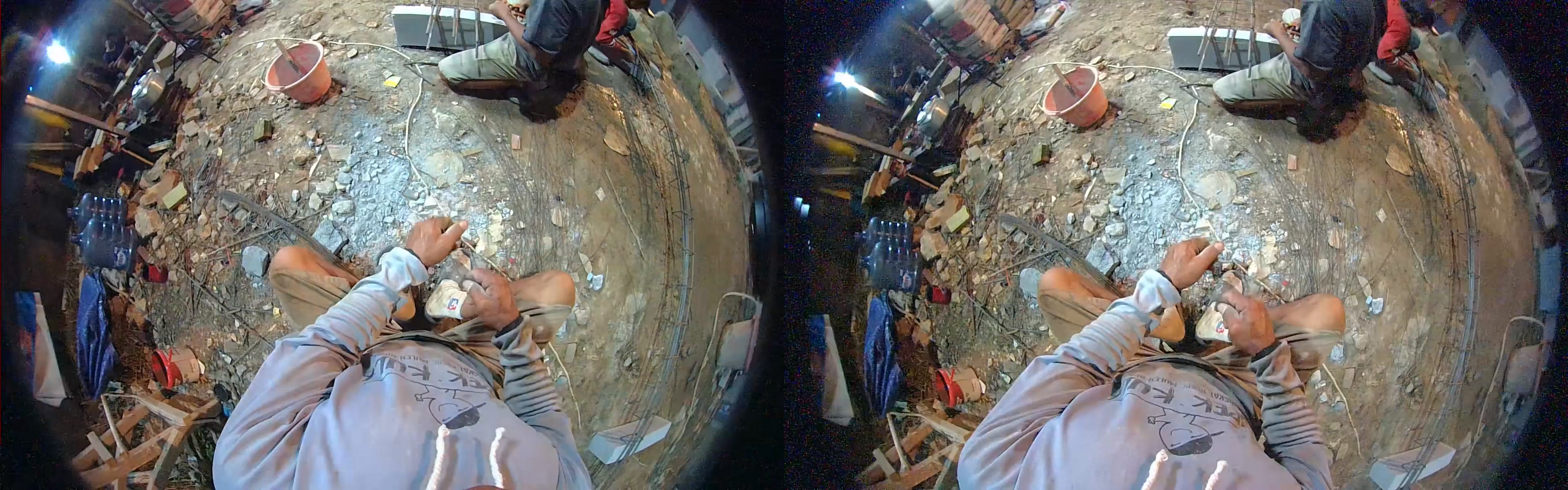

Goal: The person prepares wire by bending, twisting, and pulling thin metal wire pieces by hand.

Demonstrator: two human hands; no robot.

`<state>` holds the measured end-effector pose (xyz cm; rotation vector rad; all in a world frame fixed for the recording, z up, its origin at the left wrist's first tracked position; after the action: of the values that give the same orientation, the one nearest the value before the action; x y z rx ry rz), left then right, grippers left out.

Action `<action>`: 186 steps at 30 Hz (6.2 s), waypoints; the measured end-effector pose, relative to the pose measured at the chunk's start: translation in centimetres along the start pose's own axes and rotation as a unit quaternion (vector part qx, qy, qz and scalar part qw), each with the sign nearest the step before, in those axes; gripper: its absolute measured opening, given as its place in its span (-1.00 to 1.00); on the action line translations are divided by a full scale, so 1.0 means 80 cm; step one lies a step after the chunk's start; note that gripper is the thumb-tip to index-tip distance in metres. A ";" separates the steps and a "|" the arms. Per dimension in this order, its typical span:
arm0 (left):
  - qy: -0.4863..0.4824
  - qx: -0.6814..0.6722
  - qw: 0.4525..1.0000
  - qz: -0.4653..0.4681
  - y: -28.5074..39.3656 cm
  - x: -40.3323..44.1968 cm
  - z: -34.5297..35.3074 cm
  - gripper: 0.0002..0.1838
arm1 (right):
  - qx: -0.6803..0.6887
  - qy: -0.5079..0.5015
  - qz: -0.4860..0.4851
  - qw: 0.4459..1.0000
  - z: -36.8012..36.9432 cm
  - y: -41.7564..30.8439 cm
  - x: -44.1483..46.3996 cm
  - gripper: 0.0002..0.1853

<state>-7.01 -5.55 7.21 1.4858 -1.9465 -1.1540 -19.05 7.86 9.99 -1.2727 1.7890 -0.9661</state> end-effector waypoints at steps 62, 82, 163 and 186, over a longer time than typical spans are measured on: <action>0.106 0.031 0.970 0.216 -0.098 -0.001 0.006 -0.73 | 0.098 -0.235 -0.078 0.964 0.087 -0.017 0.040 -0.72; 0.176 -0.118 0.975 0.068 -0.085 0.015 -0.026 -0.44 | 0.384 -0.170 0.199 0.885 0.071 -0.020 0.077 -0.73; 0.285 0.079 0.949 0.114 -0.179 -0.014 -0.046 -0.56 | -0.030 -0.028 -0.013 0.999 0.053 -0.015 0.060 -0.70; 0.373 -0.064 0.917 -0.122 -0.217 0.007 -0.077 -0.50 | 0.098 -0.402 0.049 0.909 0.030 -0.112 -0.014 -0.77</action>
<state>7.39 -9.63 -3.60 1.7828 -1.1698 -0.6278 -12.95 6.46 16.94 -1.1929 1.0647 -0.4329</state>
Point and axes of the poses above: each hand's wrist, its own x-axis towards the middle knuckle, its own z-axis out of the palm, y = z × x, the point moved 3 cm from there along x, towards the middle knuckle, and after that the axes turned 15 degrees about y, right-handed, at the moved point
